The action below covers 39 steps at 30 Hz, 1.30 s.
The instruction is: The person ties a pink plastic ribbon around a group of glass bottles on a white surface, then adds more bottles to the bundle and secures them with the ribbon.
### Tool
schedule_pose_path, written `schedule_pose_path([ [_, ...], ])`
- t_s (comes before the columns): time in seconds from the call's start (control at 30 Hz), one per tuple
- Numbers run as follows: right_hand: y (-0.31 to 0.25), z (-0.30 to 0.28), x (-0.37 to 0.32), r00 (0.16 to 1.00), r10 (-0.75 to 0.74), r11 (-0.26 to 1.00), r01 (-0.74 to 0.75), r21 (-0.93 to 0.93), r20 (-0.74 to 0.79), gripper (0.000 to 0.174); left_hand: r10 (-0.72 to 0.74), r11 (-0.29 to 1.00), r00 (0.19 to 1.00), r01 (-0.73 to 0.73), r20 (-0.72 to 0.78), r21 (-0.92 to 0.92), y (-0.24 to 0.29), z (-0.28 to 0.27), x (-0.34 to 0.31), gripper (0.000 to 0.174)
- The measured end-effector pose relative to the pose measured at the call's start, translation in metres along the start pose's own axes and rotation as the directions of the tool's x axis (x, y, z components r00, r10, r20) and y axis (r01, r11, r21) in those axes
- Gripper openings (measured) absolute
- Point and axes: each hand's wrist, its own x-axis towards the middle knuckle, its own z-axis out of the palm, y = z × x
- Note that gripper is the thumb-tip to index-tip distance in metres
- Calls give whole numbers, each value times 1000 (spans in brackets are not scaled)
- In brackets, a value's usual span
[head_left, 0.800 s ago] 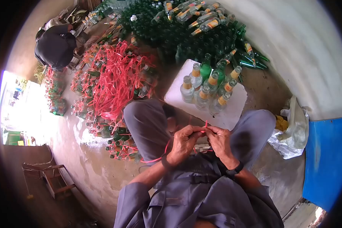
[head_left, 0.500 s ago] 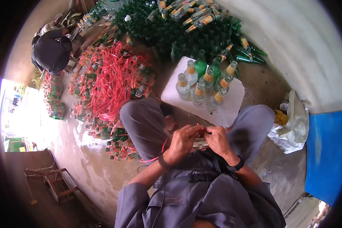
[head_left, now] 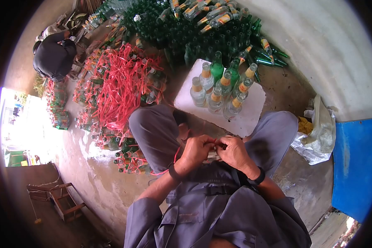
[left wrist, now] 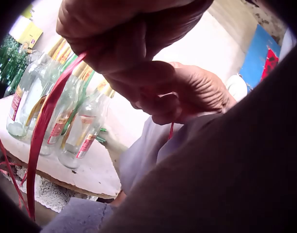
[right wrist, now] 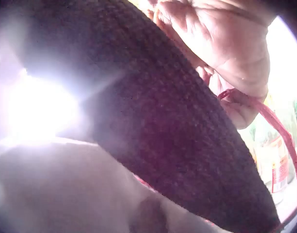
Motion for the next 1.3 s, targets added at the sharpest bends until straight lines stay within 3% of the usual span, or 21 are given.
schedule_pose_path([
  [0.07, -4, 1, -2, 987, -149, 961, 132, -241, -53, 14, -154, 983, 985, 161, 81, -90, 2, -2, 3, 18],
  [0.1, -2, 3, -4, 988, -148, 961, 132, -243, -50, 14, -155, 982, 985, 163, 80, -94, 4, -5, 5, 18],
  [0.17, 3, 9, -6, 974, -202, 962, 178, -206, -100, 25, -282, 919, 934, 329, 219, -216, 6, -10, 8, 18],
  [0.4, -20, 3, -2, 924, -376, 872, 328, -364, -69, 36, -229, 845, 903, 371, 364, -386, -17, -16, 18, 19],
  [0.47, -17, 3, -2, 903, -429, 828, 398, -395, 10, 35, -223, 839, 883, 389, 413, -380, -19, -18, 20, 19],
  [0.7, -8, 5, 0, 905, -421, 827, 408, -387, 54, 21, -276, 816, 864, 443, 422, -372, -15, -19, 19, 17],
  [0.8, -7, 5, 1, 909, -415, 800, 388, -458, 44, 17, -301, 846, 882, 422, 363, -324, -6, -16, 16, 17],
  [0.87, -4, 6, 1, 920, -391, 805, 353, -478, 21, 15, -312, 925, 921, 351, 234, -144, 3, -13, 12, 18],
  [0.9, -3, 7, 1, 920, -390, 805, 352, -478, 20, 15, -313, 925, 920, 351, 235, -143, -2, -8, 10, 18],
  [0.97, -1, 8, 1, 947, -318, 867, 273, -417, -42, 11, 2, 1000, 1000, -2, 27, 8, -17, 4, 5, 17],
  [1.13, -4, 6, 3, 980, -169, 970, 146, -196, -104, 9, 128, 991, 990, -124, -63, 54, -11, 7, 1, 13],
  [1.3, 2, 4, 7, 998, -14, 1000, 16, 20, -65, 12, 209, 978, 972, -206, -104, 44, -8, 6, 2, 13],
])
